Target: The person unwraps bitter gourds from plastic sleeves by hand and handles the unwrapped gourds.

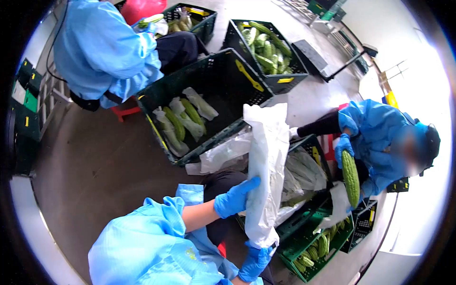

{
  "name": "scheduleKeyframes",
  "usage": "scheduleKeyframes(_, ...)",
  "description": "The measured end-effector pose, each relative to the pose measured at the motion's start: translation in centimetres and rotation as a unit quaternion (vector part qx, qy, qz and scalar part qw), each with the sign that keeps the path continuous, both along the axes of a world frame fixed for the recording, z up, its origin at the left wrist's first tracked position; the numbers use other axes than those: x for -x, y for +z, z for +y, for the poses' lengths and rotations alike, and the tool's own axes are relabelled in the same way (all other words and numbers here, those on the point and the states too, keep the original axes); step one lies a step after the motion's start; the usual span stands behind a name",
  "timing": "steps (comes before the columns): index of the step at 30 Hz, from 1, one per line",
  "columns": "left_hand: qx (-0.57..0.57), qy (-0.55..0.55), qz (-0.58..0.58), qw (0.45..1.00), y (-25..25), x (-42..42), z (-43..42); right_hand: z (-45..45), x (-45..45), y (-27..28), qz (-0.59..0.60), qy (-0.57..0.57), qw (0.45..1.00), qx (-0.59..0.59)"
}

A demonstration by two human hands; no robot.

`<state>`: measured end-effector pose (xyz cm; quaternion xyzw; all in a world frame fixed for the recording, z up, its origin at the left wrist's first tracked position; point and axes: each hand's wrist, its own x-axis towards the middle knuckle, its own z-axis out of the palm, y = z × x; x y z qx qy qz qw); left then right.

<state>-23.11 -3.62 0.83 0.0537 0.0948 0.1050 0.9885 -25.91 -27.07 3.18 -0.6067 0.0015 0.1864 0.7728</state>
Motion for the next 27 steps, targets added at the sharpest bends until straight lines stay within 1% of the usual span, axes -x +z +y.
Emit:
scheduleKeyframes(1,-0.002,-0.008,0.0,1.0,-0.6,-0.2,-0.1,0.6,0.4,0.6,0.024,0.003,0.999,-0.033)
scheduleKeyframes(2,-0.006,0.006,0.025,1.0,-0.3,-0.2,-0.1,-0.3,0.8,-1.0,0.085,-0.046,0.995,0.015)
scheduleKeyframes(4,-0.009,-0.005,0.035,0.999,-0.1,0.0,0.1,-2.2,1.6,-2.9,0.153,0.053,0.987,0.019)
scheduleKeyframes(5,0.012,-0.007,0.039,0.999,-0.1,0.0,0.1,-1.7,2.1,-3.5,0.129,0.083,0.987,0.044)
scheduleKeyframes(7,0.04,-0.017,0.053,0.998,0.0,0.1,0.1,-0.7,2.3,-2.7,0.264,0.087,0.956,-0.095)
scheduleKeyframes(8,0.037,-0.026,0.044,0.998,-0.1,0.1,0.1,-0.1,2.1,-2.7,0.251,0.119,0.951,-0.136)
scheduleKeyframes(10,0.013,-0.038,0.021,0.999,-0.9,0.0,0.1,1.4,1.9,-1.1,0.207,0.076,0.975,-0.033)
scheduleKeyframes(11,-0.004,-0.047,0.027,0.999,-0.8,0.1,0.1,0.6,1.4,-1.6,0.131,0.125,0.983,0.041)
scheduleKeyframes(12,-0.021,-0.055,0.022,0.998,-0.9,0.2,0.1,-0.7,0.3,-2.6,0.054,0.171,0.977,0.115)
scheduleKeyframes(14,-0.059,-0.072,0.01,0.996,-0.7,0.0,0.1,-1.0,-0.3,-1.6,0.02,0.175,0.973,0.146)
scheduleKeyframes(16,-0.057,-0.083,0.005,0.995,-0.3,0.1,-0.1,-0.4,-0.7,0.3,0.104,0.109,0.987,0.055)
scheduleKeyframes(17,-0.049,-0.086,0.005,0.995,-0.6,0.1,-0.2,-0.4,-0.7,-0.3,0.074,0.07,0.994,0.032)
scheduleKeyframes(20,-0.044,-0.077,-0.012,0.996,-0.3,0.0,-0.3,0.5,-0.6,0.1,0.012,0.044,0.998,0.032)
scheduleKeyframes(21,-0.046,-0.07,-0.016,0.996,0.0,0.1,-0.3,0.7,-0.4,0.4,0.025,0.04,0.999,0.022)
scheduleKeyframes(24,-0.054,-0.059,-0.013,0.997,-0.2,0.1,-0.4,1.3,-0.1,0.6,0.113,-0.03,0.988,-0.1)
scheduleKeyframes(27,-0.021,-0.048,0.004,0.999,-0.7,-0.1,-0.8,0.7,0.5,-0.7,0.175,-0.028,0.966,-0.186)
